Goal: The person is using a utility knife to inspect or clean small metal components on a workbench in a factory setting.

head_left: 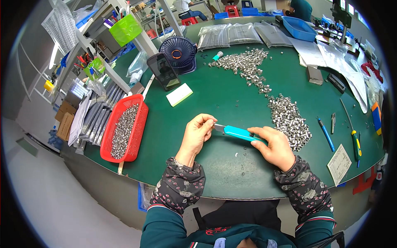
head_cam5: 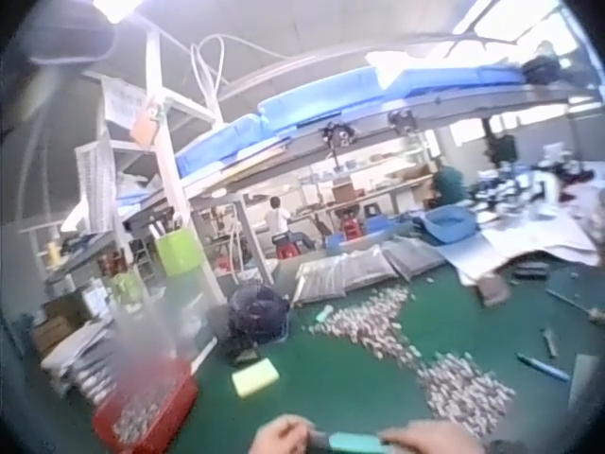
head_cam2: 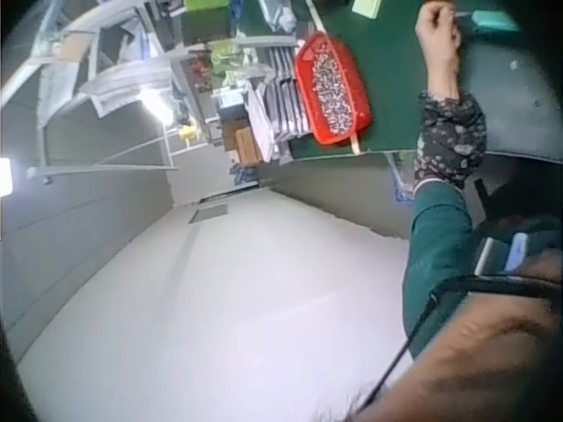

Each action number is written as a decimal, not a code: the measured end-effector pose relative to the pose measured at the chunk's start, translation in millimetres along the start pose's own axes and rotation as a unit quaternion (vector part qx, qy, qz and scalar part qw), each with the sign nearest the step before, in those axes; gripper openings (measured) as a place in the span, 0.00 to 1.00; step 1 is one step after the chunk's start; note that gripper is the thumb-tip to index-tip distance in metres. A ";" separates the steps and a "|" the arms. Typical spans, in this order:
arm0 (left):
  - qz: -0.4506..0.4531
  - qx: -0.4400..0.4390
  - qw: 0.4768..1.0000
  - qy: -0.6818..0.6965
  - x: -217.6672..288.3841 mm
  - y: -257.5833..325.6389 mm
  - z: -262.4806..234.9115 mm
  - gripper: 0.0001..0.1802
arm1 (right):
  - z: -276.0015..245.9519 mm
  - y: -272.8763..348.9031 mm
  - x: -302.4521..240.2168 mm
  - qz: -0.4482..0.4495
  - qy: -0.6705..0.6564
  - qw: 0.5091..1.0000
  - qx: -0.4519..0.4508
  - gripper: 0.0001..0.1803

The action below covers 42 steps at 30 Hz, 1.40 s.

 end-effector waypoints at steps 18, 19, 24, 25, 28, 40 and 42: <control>-0.069 -0.020 0.982 0.175 -11.8 5.5 4.1 0.07 | -38.2 4.9 6.2 -0.012 -0.066 0.976 0.208 0.16; -0.068 -0.039 0.982 0.174 -12.1 6.3 5.4 0.06 | -39.0 5.2 9.9 0.011 -0.085 0.975 0.207 0.17; -0.080 -0.018 0.981 0.178 -16.8 0.9 13.3 0.06 | -46.0 7.9 32.6 0.047 -0.177 0.956 0.229 0.17; -0.069 0.006 0.984 0.161 -15.3 -2.0 10.6 0.06 | -52.1 8.4 34.1 0.038 -0.180 0.951 0.247 0.17; -0.063 0.017 0.984 0.168 -10.0 -6.7 5.2 0.07 | -68.7 5.0 36.4 0.033 -0.262 0.918 0.294 0.17; -0.066 -0.058 0.901 -0.426 -29.2 -94.1 98.0 0.10 | -91.7 15.4 56.5 0.014 -0.360 0.840 0.405 0.15; -0.053 -0.054 0.866 -0.494 -33.2 -102.5 115.4 0.11 | -92.6 17.5 57.8 0.018 -0.358 0.837 0.413 0.15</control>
Point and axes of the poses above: each hand's wrist, its own y-axis away from the middle knuckle, its own z-axis out of the palm, x = y × z, the point moved 8 cm from there along -y, towards the middle knuckle, and after that the axes turned 5 degrees about -x, right-handed, at the moved point
